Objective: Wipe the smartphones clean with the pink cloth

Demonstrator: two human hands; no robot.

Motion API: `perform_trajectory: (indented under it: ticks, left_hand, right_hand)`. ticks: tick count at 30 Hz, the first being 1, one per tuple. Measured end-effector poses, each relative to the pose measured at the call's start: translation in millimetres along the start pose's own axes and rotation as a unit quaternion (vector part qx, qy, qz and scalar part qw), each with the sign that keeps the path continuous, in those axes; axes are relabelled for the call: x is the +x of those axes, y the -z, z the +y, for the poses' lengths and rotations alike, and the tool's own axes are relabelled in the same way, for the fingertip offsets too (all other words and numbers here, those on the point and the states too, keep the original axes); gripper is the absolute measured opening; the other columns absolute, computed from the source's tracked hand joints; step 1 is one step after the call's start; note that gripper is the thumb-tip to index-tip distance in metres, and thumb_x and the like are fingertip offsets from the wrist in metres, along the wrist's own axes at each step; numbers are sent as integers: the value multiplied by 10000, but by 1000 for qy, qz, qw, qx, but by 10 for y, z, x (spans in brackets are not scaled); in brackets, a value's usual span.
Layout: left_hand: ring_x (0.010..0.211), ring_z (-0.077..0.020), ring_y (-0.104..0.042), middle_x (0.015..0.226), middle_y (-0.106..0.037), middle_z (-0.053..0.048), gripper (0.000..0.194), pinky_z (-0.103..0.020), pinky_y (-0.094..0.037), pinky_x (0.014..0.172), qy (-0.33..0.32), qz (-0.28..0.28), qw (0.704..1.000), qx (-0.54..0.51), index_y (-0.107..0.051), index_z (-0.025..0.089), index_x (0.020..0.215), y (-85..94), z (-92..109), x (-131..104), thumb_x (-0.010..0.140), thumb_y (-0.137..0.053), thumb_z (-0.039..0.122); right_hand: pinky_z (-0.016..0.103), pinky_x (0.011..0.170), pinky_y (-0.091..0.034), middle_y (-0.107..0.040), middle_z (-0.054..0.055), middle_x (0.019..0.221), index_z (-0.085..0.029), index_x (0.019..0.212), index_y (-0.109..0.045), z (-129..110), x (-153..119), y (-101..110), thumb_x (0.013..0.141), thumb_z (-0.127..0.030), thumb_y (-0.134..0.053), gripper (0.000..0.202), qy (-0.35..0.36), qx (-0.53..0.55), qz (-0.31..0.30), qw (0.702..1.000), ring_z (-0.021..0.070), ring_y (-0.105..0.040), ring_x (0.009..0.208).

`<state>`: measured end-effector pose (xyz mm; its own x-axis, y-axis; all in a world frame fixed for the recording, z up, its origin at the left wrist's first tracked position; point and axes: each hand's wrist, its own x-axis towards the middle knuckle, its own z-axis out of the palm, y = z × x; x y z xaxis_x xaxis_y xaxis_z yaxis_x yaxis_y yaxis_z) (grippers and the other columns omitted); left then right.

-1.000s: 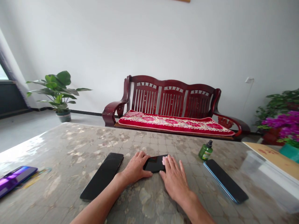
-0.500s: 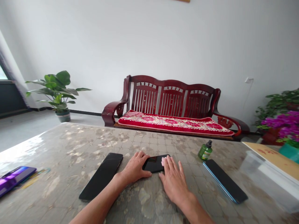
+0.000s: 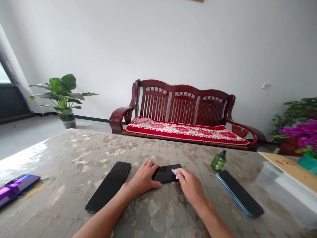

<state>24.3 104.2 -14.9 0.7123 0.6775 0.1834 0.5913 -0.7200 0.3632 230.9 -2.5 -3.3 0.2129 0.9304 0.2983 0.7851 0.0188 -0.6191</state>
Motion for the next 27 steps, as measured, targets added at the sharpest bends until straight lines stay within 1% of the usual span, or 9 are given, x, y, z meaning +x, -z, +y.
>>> perform_trajectory:
  ticks: [3,5,9,12,15,18,22,24,27]
  left_hand:
    - [1093,-289,-518,1178,-558,-88,632,-368,-430,964,3,0,1000,-1,-584,209,1233,-2,0,3,671,-787,417]
    - [1091,-289,-520,1179,-560,-88,632,-366,-432,960,4,-1,1000,-2,-585,209,1233,-2,4,-1,671,-783,419]
    - [1093,-285,-519,1180,-562,-83,626,-362,-432,960,6,-1,1000,-4,-584,218,1236,0,13,-17,675,-776,417]
    - [1097,-284,-518,1189,-560,-78,618,-365,-432,964,9,-2,1000,-5,-578,230,1239,8,17,-25,681,-771,415]
    - [1097,-288,-519,1189,-560,-78,617,-372,-431,965,10,-2,1000,-6,-577,237,1235,18,19,-23,678,-772,419]
    - [1098,-287,-519,1187,-561,-69,594,-372,-430,964,11,-2,1000,-9,-576,257,1226,23,22,-19,688,-764,422]
    - [1097,-283,-516,1195,-558,-74,604,-365,-424,968,10,-1,1000,-10,-572,238,1240,26,29,-26,695,-765,413]
    - [1097,-284,-516,1190,-559,-81,619,-362,-425,966,11,-2,1000,-9,-573,221,1245,29,34,-31,691,-771,411]
    - [1094,-288,-518,1188,-561,-85,624,-365,-428,964,13,-5,1000,-9,-579,215,1240,37,43,-34,683,-779,413]
  right_hand:
    - [270,572,-477,-726,52,829,-194,1041,-700,37,41,-75,864,-488,-465,416,-108,212,7,971,209,-654,704]
    - [253,478,-453,-713,62,793,-155,1104,-664,76,65,-140,836,-565,-481,523,-147,290,12,946,195,-634,609]
    - [275,522,-502,-716,78,828,-145,1117,-654,173,115,-202,858,-570,-448,539,-113,241,31,963,206,-652,657]
    - [345,799,-524,-705,101,1049,-176,1094,-677,227,132,-159,854,-481,-465,442,-88,188,63,976,253,-641,970]
    - [374,999,-417,-670,93,1154,-193,1087,-687,226,108,-75,883,-364,-394,395,-31,74,102,992,244,-564,1127]
    - [334,940,-441,-671,81,1094,-204,1050,-696,171,62,1,898,-313,-370,375,11,-3,79,997,220,-590,1039]
    - [300,847,-454,-661,65,1046,-244,1046,-715,103,19,38,797,-275,-531,311,17,-43,40,998,227,-594,998]
    - [302,835,-450,-673,62,993,-254,938,-749,104,24,32,767,-284,-565,253,0,-8,38,999,234,-600,967]
    - [308,771,-469,-699,64,878,-217,827,-755,138,66,13,771,-389,-583,250,-61,144,55,986,243,-626,864]
